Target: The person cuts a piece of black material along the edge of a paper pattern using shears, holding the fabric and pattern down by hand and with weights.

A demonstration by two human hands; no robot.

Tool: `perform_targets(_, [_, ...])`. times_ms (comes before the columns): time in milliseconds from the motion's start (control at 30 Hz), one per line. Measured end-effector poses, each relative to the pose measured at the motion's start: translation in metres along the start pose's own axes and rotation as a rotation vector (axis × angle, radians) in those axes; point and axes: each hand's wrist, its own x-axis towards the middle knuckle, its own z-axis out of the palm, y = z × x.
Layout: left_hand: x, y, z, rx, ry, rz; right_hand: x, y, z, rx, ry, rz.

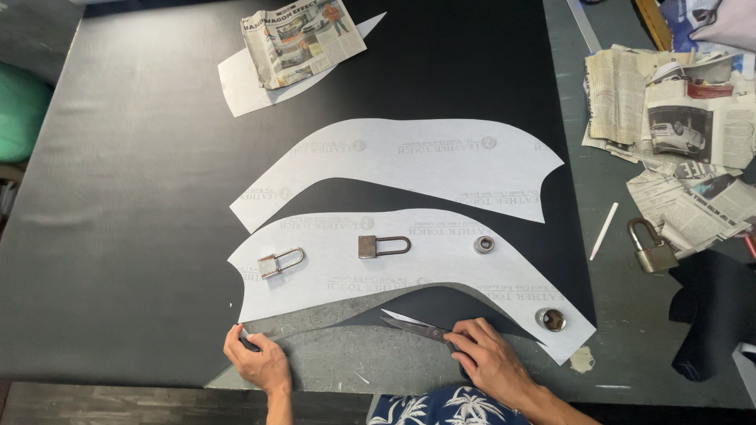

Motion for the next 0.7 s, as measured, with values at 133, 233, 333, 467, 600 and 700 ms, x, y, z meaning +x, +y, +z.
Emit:
perform_targets(133, [-0.001,-0.002,0.001,-0.001,-0.003,0.023,-0.003,0.001,-0.01,0.04,-0.197,0.057])
perform_targets(233, [0.0,-0.002,0.0,-0.001,-0.011,0.01,-0.003,-0.001,-0.018,0.053,-0.242,0.048])
perform_targets(333, [0.0,-0.002,-0.001,-0.006,-0.021,0.004,-0.007,0.0,-0.022,0.017,-0.289,0.067])
perform_targets(467, [-0.001,0.002,0.002,0.001,-0.026,-0.01,-0.009,0.006,-0.023,-0.017,-0.332,0.199])
perform_targets(600, [0.0,0.004,-0.004,0.014,-0.015,0.031,-0.014,0.009,-0.013,-0.093,-0.141,-0.009])
perform_targets(700, [0.0,0.006,-0.004,0.009,-0.053,-0.005,-0.01,0.003,-0.017,0.033,-0.291,0.304])
